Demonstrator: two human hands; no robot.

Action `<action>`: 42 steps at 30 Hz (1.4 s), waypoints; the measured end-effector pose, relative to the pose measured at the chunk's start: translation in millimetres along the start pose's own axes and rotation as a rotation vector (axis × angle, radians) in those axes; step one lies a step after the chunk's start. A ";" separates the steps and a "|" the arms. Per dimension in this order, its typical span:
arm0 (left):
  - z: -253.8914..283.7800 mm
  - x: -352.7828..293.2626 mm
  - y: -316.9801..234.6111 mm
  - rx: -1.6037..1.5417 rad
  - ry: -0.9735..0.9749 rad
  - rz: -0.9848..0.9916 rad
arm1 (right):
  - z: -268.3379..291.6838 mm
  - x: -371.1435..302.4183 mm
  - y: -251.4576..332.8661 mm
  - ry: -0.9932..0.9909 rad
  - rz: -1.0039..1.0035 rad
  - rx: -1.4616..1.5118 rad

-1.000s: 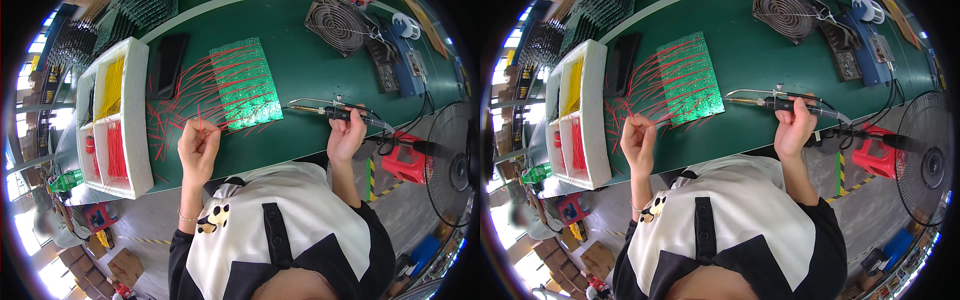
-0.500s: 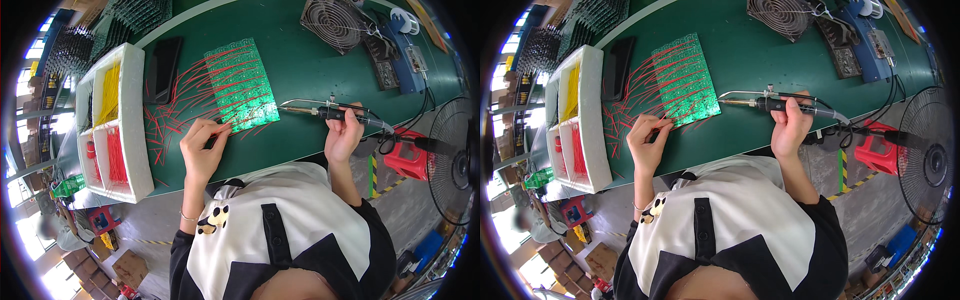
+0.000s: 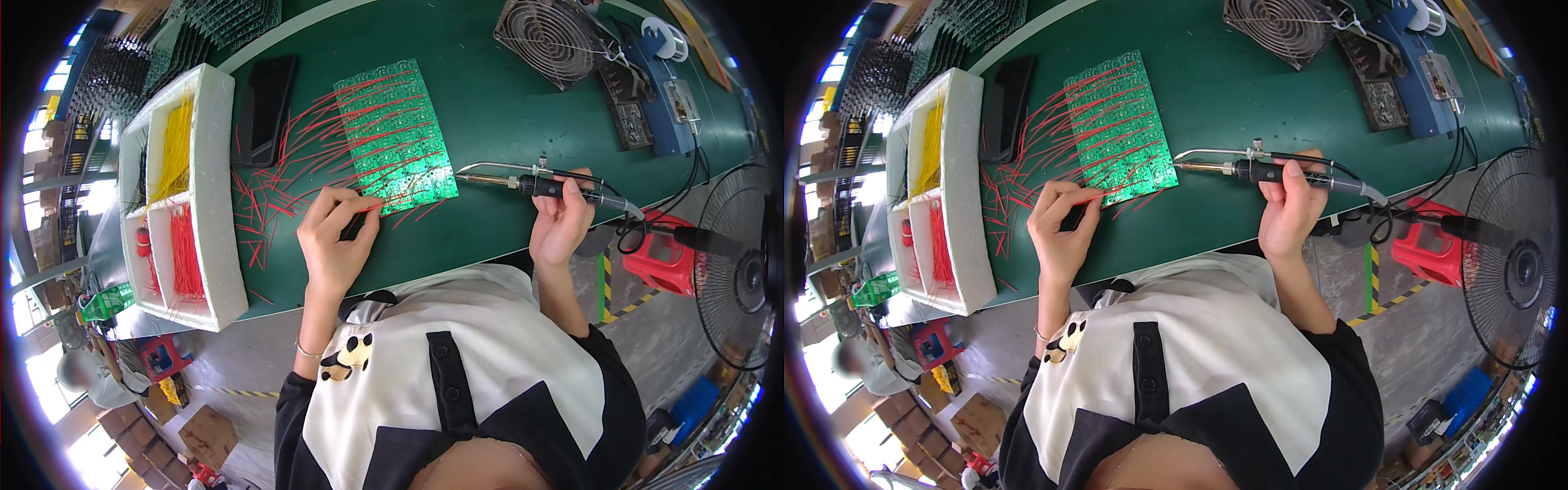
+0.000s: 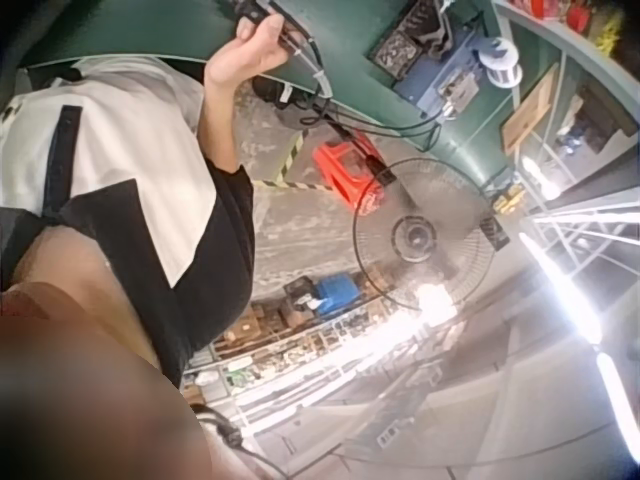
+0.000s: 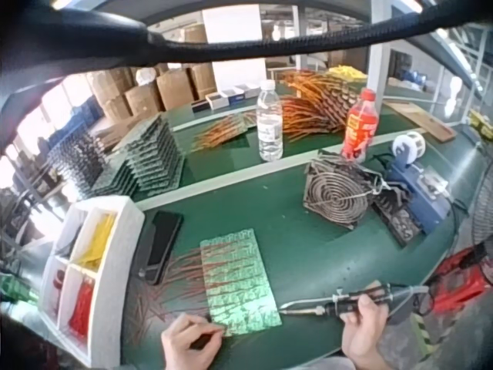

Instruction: The person inserts red wires into a circuit board and solders them by hand with a soldering iron.

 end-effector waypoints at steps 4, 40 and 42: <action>-2.1 -1.4 4.3 0.012 -0.006 -0.025 | -2.2 0.1 -1.1 -0.010 -0.010 -0.010; 1.0 -0.3 0.8 0.138 -0.023 -0.136 | -14.2 -6.5 -12.9 0.039 -0.051 -0.049; 0.7 -0.4 1.3 0.134 -0.024 -0.133 | -13.5 -6.0 -14.2 0.029 -0.054 -0.059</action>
Point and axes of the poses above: each hand's wrist, its own x-axis towards the middle knuckle, its own z-axis out of the back of the hand, y = z × x, the point moved 2 cm from there along x, towards the middle knuckle, and after that the axes turned 6 degrees about -x, right-handed, at the moved point
